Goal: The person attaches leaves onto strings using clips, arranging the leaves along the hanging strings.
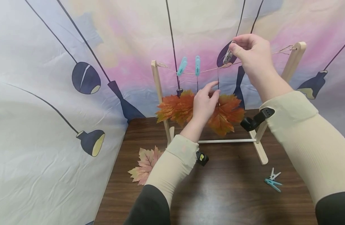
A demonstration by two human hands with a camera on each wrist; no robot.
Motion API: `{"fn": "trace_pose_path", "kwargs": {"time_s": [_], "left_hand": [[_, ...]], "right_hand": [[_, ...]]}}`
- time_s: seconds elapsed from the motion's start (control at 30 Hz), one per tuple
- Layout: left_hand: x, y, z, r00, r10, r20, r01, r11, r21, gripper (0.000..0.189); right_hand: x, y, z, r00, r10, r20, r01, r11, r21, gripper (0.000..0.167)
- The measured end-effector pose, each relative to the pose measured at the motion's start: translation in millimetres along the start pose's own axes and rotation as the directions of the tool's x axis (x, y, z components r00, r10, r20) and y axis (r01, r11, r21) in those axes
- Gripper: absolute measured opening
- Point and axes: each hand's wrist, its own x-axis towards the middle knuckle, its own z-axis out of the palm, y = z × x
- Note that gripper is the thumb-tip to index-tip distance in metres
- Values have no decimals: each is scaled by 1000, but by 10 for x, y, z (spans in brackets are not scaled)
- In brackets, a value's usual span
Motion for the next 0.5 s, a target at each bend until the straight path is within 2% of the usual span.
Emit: {"fn": "trace_pose_path", "kwargs": {"time_s": [0.27, 0.37, 0.5], "left_hand": [[23, 18, 3, 1000, -11, 0, 11, 1000, 20, 31], [26, 36, 0, 1000, -10, 2, 10, 999, 53, 31], [29, 71, -4, 1000, -8, 6, 8, 993, 118, 32]], "right_hand": [[13, -10, 33, 999, 14, 42, -11, 998, -58, 32], [23, -7, 50, 999, 3, 36, 0, 996, -88, 35], [41, -6, 69, 999, -30, 10, 31, 992, -119, 30]]}}
